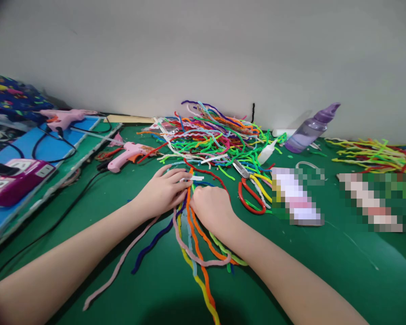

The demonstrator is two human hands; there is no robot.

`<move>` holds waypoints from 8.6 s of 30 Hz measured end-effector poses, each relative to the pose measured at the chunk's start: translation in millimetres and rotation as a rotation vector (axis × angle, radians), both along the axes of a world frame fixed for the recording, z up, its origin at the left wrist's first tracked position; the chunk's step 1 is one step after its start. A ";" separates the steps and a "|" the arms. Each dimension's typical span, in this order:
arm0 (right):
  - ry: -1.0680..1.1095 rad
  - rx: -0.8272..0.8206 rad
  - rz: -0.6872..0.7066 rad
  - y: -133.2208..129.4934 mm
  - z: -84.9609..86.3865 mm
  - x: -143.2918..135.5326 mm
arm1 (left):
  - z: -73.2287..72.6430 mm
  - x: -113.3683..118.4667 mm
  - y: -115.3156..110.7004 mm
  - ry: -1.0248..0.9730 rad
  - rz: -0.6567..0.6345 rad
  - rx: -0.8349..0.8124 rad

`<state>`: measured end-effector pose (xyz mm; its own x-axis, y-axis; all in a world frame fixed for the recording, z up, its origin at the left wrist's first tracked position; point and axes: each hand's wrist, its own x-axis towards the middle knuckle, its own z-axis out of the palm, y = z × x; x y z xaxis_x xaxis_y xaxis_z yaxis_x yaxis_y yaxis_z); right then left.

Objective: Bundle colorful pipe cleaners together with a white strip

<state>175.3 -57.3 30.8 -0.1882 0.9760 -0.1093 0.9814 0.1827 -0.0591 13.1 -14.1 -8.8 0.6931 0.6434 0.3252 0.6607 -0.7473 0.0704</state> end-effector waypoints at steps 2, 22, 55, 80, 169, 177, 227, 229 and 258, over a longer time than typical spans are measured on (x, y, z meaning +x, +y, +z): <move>-0.043 0.023 0.011 -0.1 -2.7 -1.3 | -0.1 0.2 0.0 0.002 0.001 -0.001; -0.207 -0.036 0.210 -4.8 0.0 0.8 | -0.7 0.9 0.1 -0.022 0.006 -0.001; -0.171 -0.094 0.301 -7.7 16.4 17.6 | -0.9 0.3 0.7 0.006 0.007 0.002; -0.077 -0.069 0.149 3.9 17.6 17.9 | -2.1 -0.1 -0.2 -0.003 0.006 0.008; 0.355 0.138 0.399 16.4 -22.5 16.1 | -11.5 -9.5 19.0 -0.367 0.024 -0.234; 0.404 0.123 0.434 19.7 -22.7 22.5 | -13.6 -10.0 20.5 -0.388 0.019 -0.257; 0.202 0.260 0.657 20.0 -12.2 25.0 | -13.6 -10.7 22.1 -0.410 -0.015 -0.259; 0.183 0.277 0.699 21.0 -16.8 24.9 | -13.9 -10.9 22.1 -0.414 -0.011 -0.258; 0.193 0.272 0.517 3.9 -14.9 12.6 | -13.9 -11.8 23.5 -0.403 -0.018 -0.269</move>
<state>187.8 -53.4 15.9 -0.6364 0.7410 0.2141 0.7379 0.6658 -0.1107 1.3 9.5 -22.7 0.5577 0.7304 0.3942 0.5279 -0.6787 0.5106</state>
